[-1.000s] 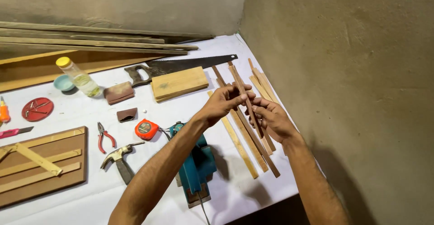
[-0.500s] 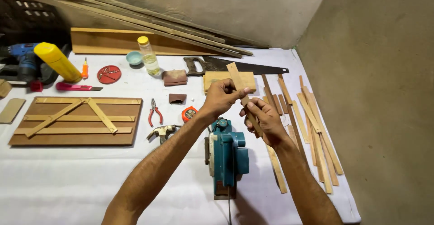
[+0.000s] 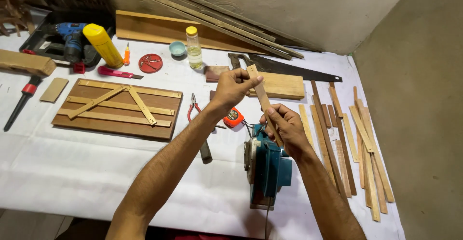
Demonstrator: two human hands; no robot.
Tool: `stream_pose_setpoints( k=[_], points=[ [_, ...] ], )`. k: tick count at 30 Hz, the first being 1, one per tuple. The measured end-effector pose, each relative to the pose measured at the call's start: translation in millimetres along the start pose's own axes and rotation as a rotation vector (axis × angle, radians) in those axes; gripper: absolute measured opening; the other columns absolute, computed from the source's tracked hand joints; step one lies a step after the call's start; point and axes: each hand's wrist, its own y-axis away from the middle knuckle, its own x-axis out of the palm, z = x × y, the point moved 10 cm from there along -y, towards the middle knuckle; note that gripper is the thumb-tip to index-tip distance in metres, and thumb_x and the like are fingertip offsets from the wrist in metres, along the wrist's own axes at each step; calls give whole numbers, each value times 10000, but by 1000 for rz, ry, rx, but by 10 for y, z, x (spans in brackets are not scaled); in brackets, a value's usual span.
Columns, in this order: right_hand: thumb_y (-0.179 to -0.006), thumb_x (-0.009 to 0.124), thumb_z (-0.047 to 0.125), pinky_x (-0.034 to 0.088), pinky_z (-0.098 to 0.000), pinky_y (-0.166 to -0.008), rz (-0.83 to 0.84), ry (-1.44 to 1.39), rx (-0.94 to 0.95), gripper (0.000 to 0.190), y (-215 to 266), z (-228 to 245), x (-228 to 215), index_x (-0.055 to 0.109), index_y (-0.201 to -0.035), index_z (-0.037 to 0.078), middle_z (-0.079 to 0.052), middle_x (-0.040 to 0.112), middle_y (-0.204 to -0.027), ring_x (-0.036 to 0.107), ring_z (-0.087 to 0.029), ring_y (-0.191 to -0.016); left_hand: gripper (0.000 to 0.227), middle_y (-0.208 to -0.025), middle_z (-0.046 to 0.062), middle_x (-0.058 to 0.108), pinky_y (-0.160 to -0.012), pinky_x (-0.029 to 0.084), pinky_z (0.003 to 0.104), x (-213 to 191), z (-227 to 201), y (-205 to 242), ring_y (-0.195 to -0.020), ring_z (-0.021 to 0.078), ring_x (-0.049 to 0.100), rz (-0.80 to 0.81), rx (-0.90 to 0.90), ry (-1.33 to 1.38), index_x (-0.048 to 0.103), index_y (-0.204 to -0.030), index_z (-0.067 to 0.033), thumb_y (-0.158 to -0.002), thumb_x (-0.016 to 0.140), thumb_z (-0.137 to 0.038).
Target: Assemble and measure wooden components of a small structural frame using a hammer and tape measure.
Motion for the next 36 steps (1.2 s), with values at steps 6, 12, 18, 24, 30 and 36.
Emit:
stream_pose_setpoints(
  k=[6, 12, 18, 24, 30, 36],
  points=[
    [-1035, 588, 259, 554, -264, -520, -9, -8, 56, 270, -197, -168, 362, 656, -1112, 9, -86, 729, -869, 662, -126, -592, 330, -763, 22, 717, -563, 503, 212, -325, 81, 253, -673, 50, 620, -10, -22, -160, 727, -893, -11, -879, 820, -327],
    [-1043, 579, 259, 543, -264, -517, 25, 19, 68, 276, -449, -396, 827, 655, -1089, -2, -94, 750, -895, 656, -130, -585, 327, -774, 30, 733, -577, 511, 219, -947, 93, 244, -678, 57, 635, 29, -50, -123, 730, -900, -3, -868, 825, -314],
    [-1040, 571, 256, 538, -264, -510, 49, 43, 101, 252, -877, -612, 1559, 655, -1089, 24, -90, 745, -878, 662, -121, -601, 301, -780, 22, 726, -554, 491, 217, -1772, 108, 166, -641, 51, 589, 96, -96, -144, 747, -963, -19, -880, 814, -300],
    [-1036, 580, 264, 497, -221, -517, 97, 149, 140, 270, -1314, -1074, 2097, 671, -1150, 37, -53, 739, -870, 617, -51, -642, 316, -770, 32, 721, -534, 463, 217, -2670, 299, 135, -644, 60, 587, 52, -105, -227, 760, -955, -7, -881, 819, -309],
    [-987, 649, 200, 468, -237, -462, 51, 239, 58, 258, -1472, -1420, 2491, 636, -1193, 44, -17, 598, -709, 519, -78, -534, 328, -870, 12, 787, -618, 530, 228, -3293, 589, 299, -751, 38, 680, 91, -147, -216, 758, -985, -43, -892, 772, -357],
    [-889, 757, 140, 489, -240, -487, 15, 448, -153, 362, -1379, -1627, 3095, 644, -1209, 13, -23, 687, -879, 570, -61, -627, 353, -883, 19, 783, -630, 556, 259, -3870, 775, 526, -774, 70, 690, 125, -50, -212, 752, -986, -42, -894, 759, -383]
  ],
)
